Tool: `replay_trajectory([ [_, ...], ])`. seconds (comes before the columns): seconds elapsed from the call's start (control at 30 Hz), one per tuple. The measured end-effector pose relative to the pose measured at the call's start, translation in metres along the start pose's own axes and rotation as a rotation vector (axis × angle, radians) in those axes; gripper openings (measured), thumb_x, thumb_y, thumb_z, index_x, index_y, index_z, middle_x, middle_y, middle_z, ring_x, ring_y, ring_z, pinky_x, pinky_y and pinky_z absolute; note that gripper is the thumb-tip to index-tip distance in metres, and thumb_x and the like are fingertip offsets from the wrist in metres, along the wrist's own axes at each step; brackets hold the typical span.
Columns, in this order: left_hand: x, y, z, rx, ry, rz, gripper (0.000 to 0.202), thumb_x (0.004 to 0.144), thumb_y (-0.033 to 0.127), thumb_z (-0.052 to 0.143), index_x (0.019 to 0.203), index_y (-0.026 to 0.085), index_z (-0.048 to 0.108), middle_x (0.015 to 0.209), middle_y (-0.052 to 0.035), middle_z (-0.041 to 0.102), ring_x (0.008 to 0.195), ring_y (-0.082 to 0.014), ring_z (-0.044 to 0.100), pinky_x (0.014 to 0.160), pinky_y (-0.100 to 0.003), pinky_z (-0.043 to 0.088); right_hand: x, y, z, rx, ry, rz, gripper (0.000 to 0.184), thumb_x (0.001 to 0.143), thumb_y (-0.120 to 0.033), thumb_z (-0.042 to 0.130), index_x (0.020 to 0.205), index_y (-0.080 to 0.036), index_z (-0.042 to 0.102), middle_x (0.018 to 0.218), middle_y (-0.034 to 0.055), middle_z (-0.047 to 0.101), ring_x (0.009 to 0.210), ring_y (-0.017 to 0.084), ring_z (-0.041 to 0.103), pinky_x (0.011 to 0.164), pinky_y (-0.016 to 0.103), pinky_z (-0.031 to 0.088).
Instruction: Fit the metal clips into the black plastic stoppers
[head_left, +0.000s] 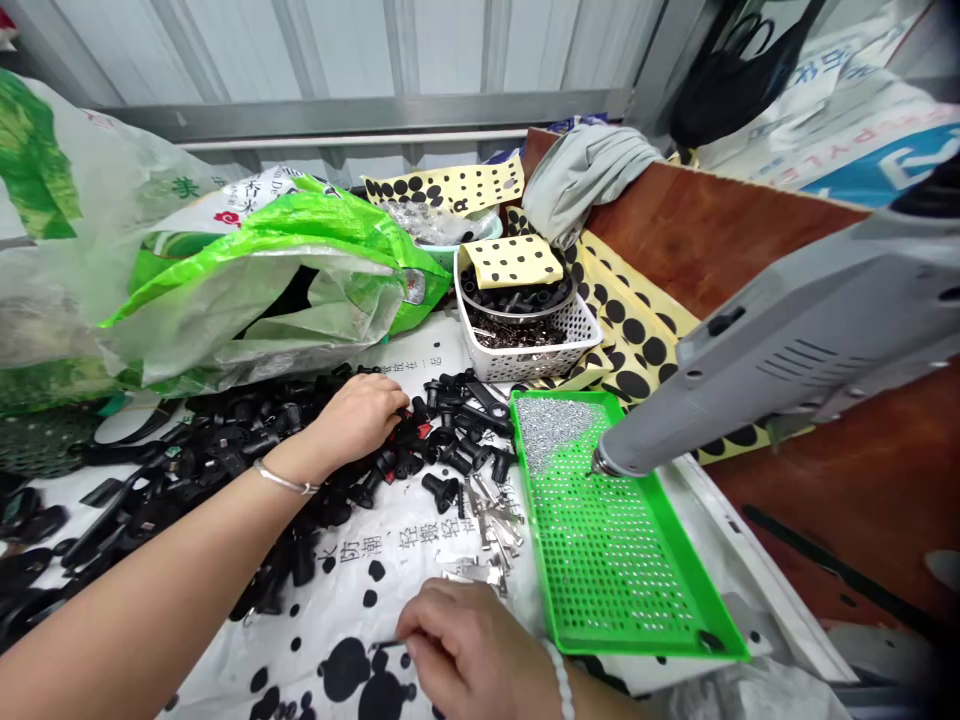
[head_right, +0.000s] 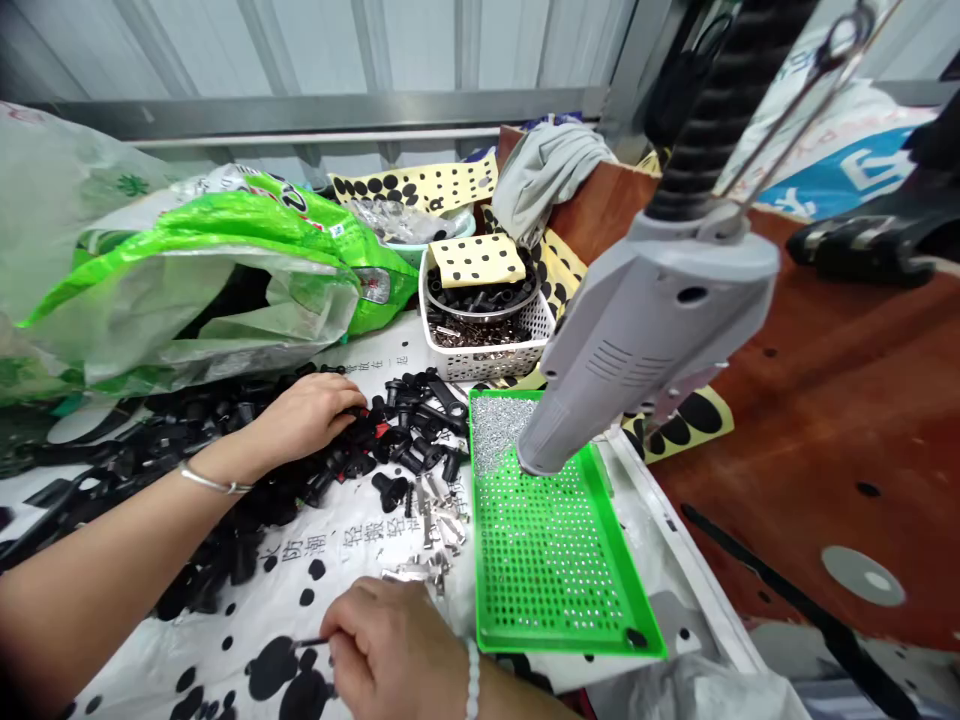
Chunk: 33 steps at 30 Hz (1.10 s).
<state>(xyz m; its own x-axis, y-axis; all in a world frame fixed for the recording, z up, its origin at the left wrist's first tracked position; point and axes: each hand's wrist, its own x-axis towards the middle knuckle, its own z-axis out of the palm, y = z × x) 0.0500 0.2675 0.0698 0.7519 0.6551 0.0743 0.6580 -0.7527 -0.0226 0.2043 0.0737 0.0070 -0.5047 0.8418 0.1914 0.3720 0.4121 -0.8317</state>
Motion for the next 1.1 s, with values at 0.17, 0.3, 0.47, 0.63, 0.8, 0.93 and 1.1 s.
replay_trajectory([
  [0.17,-0.015,-0.018,-0.006,0.047,-0.018,-0.045,0.022,0.079,0.017,0.049,0.090,0.018,0.068,0.093,-0.0099,0.068,0.098,-0.0254,0.056,0.088,-0.039,0.044,-0.004,0.000,-0.006,0.001,0.054,0.044,0.017,0.073,-0.013,0.048,0.082,-0.018,0.062,0.074,0.0042,0.065,0.070,0.016,0.062,0.065,0.026,0.045],
  [0.3,-0.019,-0.019,-0.010,0.066,-0.035,-0.064,0.021,0.080,0.018,0.048,0.082,0.017,0.069,0.093,-0.0107,0.067,0.101,-0.0267,0.055,0.089,-0.040,0.043,-0.004,0.000,-0.006,-0.002,0.114,0.044,0.017,0.071,-0.011,0.049,0.080,-0.018,0.062,0.073,0.0035,0.065,0.068,0.015,0.063,0.063,0.025,0.043],
  [0.47,-0.013,0.003,-0.014,0.071,-0.028,-0.076,0.024,0.084,0.026,0.047,0.095,0.015,0.066,0.094,-0.0117,0.065,0.092,-0.0245,0.058,0.085,-0.040,0.044,-0.003,0.003,-0.002,-0.014,0.166,-0.026,0.017,0.068,-0.011,0.050,0.078,-0.018,0.062,0.069,0.0029,0.066,0.065,0.015,0.063,0.060,0.024,0.041],
  [0.63,-0.006,0.024,-0.003,0.070,-0.071,-0.042,0.019,0.080,0.031,0.056,0.080,0.017,0.069,0.090,-0.0107,0.064,0.088,-0.0254,0.058,0.084,-0.041,0.044,-0.003,0.006,0.003,-0.114,0.155,-0.025,0.014,0.069,-0.016,0.053,0.077,-0.020,0.063,0.069,0.0010,0.066,0.062,0.015,0.062,0.056,0.025,0.039],
  [0.8,-0.006,0.019,0.001,0.081,-0.020,-0.056,0.023,0.084,0.025,0.048,0.081,0.015,0.069,0.093,-0.0118,0.066,0.089,-0.0263,0.059,0.090,-0.047,0.040,-0.003,0.011,0.007,-0.137,0.117,-0.037,0.012,0.073,-0.020,0.054,0.079,-0.022,0.064,0.071,0.0000,0.068,0.062,0.014,0.062,0.056,0.024,0.039],
  [0.93,-0.026,0.018,-0.014,0.011,0.057,-0.090,0.027,0.086,0.029,0.045,0.088,0.015,0.068,0.099,-0.0115,0.066,0.091,-0.0249,0.060,0.087,-0.042,0.044,-0.005,0.014,0.011,-0.095,0.193,-0.030,0.013,0.072,-0.019,0.055,0.080,-0.023,0.064,0.071,-0.0009,0.069,0.061,0.014,0.062,0.055,0.024,0.039],
  [1.1,-0.062,0.039,-0.019,-0.074,-0.033,0.033,0.024,0.086,0.024,0.045,0.091,0.023,0.069,0.111,-0.0072,0.064,0.106,-0.0256,0.055,0.092,-0.042,0.043,-0.006,0.011,0.011,-0.110,0.247,-0.028,0.012,0.068,-0.016,0.055,0.075,-0.023,0.063,0.067,-0.0012,0.067,0.057,0.014,0.061,0.055,0.025,0.039],
])
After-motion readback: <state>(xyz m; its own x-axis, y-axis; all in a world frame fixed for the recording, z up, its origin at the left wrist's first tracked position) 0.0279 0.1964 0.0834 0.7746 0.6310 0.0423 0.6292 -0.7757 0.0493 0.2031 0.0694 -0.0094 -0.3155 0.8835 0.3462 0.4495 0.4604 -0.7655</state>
